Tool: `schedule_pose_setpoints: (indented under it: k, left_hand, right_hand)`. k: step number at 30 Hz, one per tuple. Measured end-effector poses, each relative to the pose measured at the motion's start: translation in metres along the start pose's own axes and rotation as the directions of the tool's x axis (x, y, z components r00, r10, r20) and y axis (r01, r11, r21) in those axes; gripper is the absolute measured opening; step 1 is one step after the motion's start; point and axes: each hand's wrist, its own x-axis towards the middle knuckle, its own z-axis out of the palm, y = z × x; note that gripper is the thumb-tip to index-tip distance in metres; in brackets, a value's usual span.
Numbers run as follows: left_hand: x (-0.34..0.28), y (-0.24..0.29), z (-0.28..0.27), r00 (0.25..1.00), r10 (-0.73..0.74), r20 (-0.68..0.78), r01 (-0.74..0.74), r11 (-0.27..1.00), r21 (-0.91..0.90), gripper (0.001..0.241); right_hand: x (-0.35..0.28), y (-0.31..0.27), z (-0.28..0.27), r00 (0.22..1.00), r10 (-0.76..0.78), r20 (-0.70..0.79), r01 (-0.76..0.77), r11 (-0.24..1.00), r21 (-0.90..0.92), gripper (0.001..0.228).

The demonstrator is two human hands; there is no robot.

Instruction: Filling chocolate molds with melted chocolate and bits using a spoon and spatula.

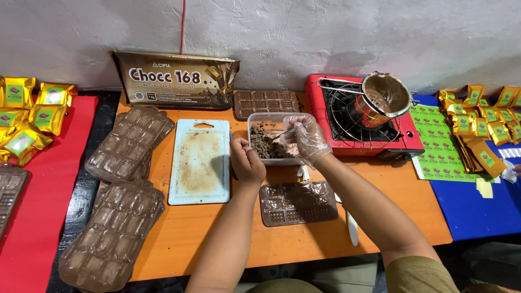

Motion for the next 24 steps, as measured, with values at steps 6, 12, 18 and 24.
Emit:
schedule_pose_setpoints:
  k: [6,12,18,24]
  left_hand:
    - [0.001,0.001,-0.002,1.000,0.000,0.007,0.001,0.999,-0.033,0.013]
    - [0.000,-0.002,-0.002,1.000,0.005,0.002,-0.005,1.000,-0.017,0.011]
    - [-0.001,0.002,-0.005,1.000,0.006,-0.006,-0.006,0.999,-0.042,0.009]
    - [-0.002,0.002,-0.006,1.000,-0.002,-0.018,0.002,1.000,0.004,0.009]
  right_hand:
    - [0.003,-0.018,-0.005,0.989,0.138,-0.052,-0.134,0.987,0.085,0.019]
    - [0.003,-0.024,-0.021,0.964,0.253,-0.079,-0.242,0.961,0.132,0.019]
    - [-0.034,-0.073,-0.023,0.984,0.153,-0.096,-0.136,0.977,0.161,0.020]
    - [-0.045,-0.087,-0.043,0.992,0.098,-0.085,-0.069,0.952,0.299,0.025]
